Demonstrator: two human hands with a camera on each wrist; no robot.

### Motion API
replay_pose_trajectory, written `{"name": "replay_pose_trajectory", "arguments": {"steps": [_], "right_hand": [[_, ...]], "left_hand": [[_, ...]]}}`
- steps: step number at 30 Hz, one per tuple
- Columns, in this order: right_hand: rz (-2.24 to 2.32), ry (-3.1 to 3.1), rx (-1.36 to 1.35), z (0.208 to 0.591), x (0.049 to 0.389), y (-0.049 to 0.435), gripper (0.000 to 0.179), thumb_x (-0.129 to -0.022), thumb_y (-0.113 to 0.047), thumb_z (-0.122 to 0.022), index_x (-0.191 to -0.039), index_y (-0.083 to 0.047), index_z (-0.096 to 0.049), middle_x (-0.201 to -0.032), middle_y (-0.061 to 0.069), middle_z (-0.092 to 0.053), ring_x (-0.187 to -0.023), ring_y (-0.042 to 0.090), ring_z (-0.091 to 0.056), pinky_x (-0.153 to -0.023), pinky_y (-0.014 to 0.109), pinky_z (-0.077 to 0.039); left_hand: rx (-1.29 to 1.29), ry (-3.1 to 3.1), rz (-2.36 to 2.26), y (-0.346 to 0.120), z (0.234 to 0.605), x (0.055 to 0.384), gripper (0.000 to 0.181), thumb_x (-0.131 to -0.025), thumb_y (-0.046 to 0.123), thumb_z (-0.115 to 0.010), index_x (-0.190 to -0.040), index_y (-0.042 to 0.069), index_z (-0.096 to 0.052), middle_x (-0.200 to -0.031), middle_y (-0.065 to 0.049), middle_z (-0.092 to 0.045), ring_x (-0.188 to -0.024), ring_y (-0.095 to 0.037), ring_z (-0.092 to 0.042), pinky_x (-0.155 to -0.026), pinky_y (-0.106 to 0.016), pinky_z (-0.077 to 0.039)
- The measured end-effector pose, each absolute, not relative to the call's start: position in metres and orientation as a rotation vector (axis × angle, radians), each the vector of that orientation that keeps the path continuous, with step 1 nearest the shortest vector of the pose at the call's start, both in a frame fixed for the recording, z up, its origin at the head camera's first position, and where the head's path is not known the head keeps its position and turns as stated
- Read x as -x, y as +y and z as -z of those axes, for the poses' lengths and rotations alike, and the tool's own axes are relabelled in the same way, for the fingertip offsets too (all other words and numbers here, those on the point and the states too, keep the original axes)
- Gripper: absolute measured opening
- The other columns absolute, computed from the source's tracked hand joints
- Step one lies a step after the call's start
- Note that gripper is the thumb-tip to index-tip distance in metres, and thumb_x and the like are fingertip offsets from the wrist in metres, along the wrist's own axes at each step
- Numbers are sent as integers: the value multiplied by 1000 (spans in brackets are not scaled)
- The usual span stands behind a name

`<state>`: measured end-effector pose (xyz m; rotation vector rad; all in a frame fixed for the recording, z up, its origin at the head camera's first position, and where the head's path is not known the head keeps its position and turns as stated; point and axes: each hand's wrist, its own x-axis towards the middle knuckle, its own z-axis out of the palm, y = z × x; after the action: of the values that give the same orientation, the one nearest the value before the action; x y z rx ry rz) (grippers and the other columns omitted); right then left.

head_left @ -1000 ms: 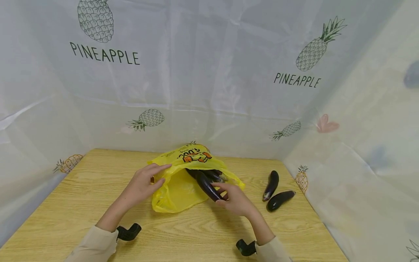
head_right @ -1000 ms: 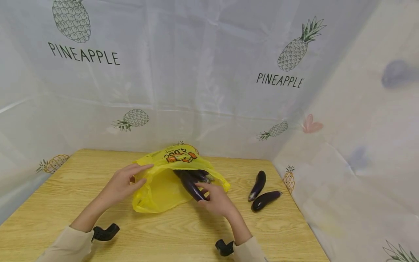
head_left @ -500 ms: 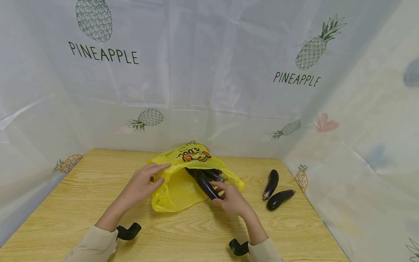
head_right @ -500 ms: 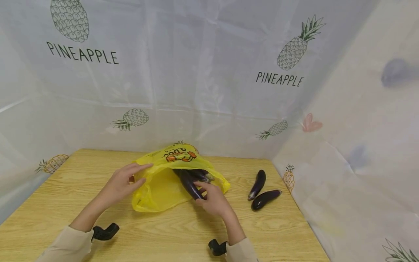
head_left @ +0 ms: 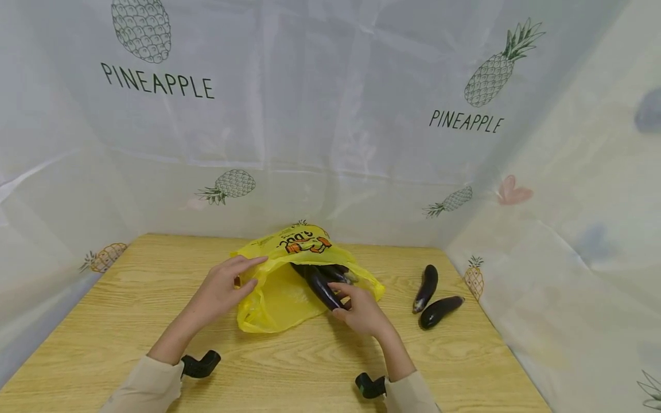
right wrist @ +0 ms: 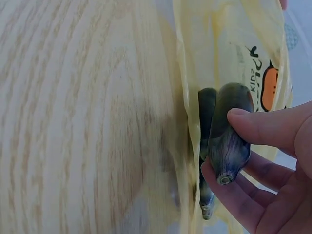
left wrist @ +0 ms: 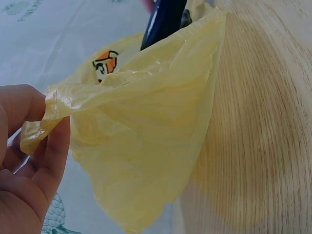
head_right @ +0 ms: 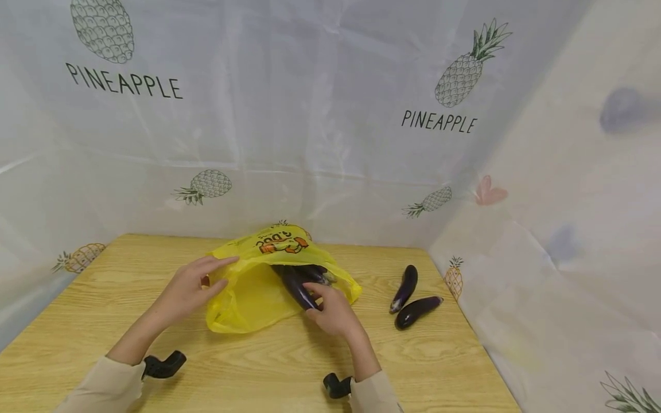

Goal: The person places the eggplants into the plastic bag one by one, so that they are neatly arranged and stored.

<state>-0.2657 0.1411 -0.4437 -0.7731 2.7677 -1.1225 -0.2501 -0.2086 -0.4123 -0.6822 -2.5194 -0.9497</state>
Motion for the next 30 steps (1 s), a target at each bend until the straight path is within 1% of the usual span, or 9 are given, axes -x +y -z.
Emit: {"name": "replay_pose_trajectory", "arguments": {"steps": [8, 18, 25, 28, 30], "right_hand": [[1086, 2801, 776, 446, 271, 136, 56, -100, -7, -74, -153, -11, -58, -135, 14, -68, -98, 23, -71, -78, 35, -59], [1032, 2846, 785, 446, 276, 127, 54, -99, -6, -74, -151, -10, -60, -137, 13, -68, -105, 27, -69, -85, 41, -58], [1009, 2845, 795, 448, 283, 118, 54, -98, -4, -74, -150, -7, -61, -133, 16, -70, -105, 29, -70, -85, 44, -59], [1005, 2845, 764, 450, 286, 115, 54, -98, -5, -74, -151, -8, -60, -134, 15, -69, -109, 30, -70, -89, 45, -59], [1004, 2843, 760, 450, 288, 113, 55, -98, -5, -74, -151, -9, -60, -138, 15, -68, -115, 32, -70, -93, 48, -58]], "left_hand": [[681, -2523, 963, -209, 412, 251, 57, -96, 4, -77, -150, 17, -63, -108, 3, -69, -72, -9, -48, -63, -26, -48], [689, -2520, 955, -209, 413, 252, 56, -97, 5, -77, -150, 16, -63, -107, 3, -69, -71, -8, -48, -63, -26, -47], [686, -2508, 942, -209, 412, 251, 56, -96, 4, -78, -149, 16, -64, -108, 3, -69, -71, -8, -48, -63, -26, -48], [695, -2509, 943, -209, 412, 251, 56, -96, 4, -78, -149, 16, -64, -107, 4, -69, -73, -8, -49, -64, -26, -48], [694, -2508, 947, -209, 413, 251, 56, -96, 4, -78, -149, 16, -64, -107, 4, -69, -73, -8, -49, -64, -26, -48]]}}
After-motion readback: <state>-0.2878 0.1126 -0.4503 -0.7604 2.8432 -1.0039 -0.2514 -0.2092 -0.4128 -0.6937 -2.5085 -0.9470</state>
